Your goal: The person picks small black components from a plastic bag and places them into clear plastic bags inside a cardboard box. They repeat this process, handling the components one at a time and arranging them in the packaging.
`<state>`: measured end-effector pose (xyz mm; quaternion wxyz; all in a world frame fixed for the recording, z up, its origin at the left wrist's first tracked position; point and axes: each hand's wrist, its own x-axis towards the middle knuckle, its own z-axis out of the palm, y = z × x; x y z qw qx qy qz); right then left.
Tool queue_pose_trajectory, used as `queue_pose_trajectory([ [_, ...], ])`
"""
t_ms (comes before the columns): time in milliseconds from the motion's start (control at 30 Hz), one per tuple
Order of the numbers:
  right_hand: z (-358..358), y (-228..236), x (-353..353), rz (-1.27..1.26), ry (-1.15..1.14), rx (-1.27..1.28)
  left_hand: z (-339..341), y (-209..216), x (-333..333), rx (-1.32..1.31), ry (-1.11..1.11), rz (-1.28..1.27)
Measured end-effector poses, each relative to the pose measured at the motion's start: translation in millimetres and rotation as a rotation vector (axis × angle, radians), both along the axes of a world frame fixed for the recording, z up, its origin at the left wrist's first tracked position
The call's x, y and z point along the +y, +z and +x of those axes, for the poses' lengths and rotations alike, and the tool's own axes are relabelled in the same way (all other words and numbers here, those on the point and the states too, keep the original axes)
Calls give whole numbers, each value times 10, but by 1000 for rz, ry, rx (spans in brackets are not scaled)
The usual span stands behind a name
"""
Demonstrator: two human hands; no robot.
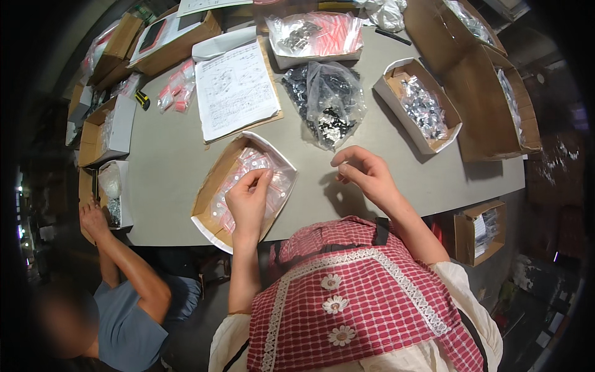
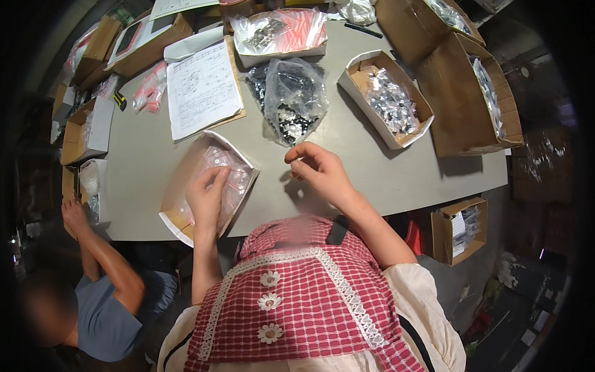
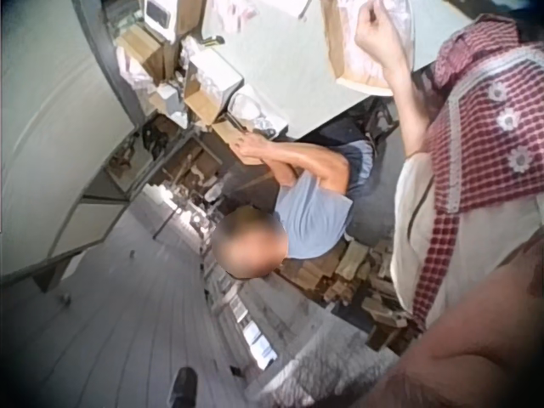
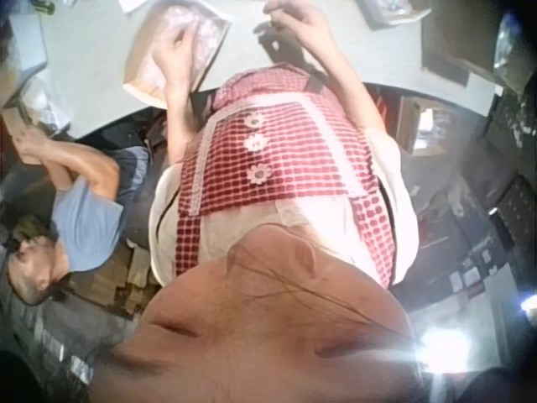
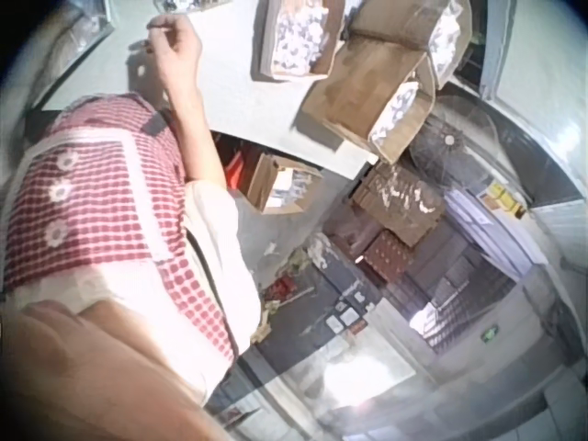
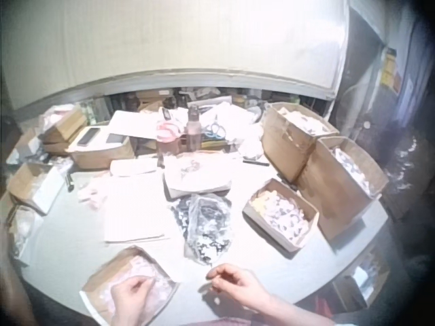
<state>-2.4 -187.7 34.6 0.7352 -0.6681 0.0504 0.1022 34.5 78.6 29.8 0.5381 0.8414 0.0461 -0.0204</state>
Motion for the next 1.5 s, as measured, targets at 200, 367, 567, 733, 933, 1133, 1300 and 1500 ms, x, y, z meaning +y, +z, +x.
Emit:
queue_pose_trajectory([
  [200, 223, 213, 399, -416, 165, -353, -66, 127, -58, -140, -26, -186],
  [367, 390, 318, 560, -505, 289, -381, -88, 136, -97, -167, -135, -134],
  [567, 386, 142, 573, -452, 308, -233, -58, 47, -9, -213, -17, 199],
  [733, 368, 90, 484, -272, 306, 7, 39, 154, -57, -573, -40, 428],
  [933, 321, 155, 406, -190, 432, 55, -109, 326, -209, -86, -264, 109],
  [1133, 240, 277, 332, -230, 500, 46, -134, 270, -258, -289, -293, 145],
  [1300, 183, 305, 307, -288, 389, 81, -132, 274, -277, -559, -266, 226],
  [1500, 115, 341, 259, -199, 470, 9, -214, 363, -268, 76, -489, -166],
])
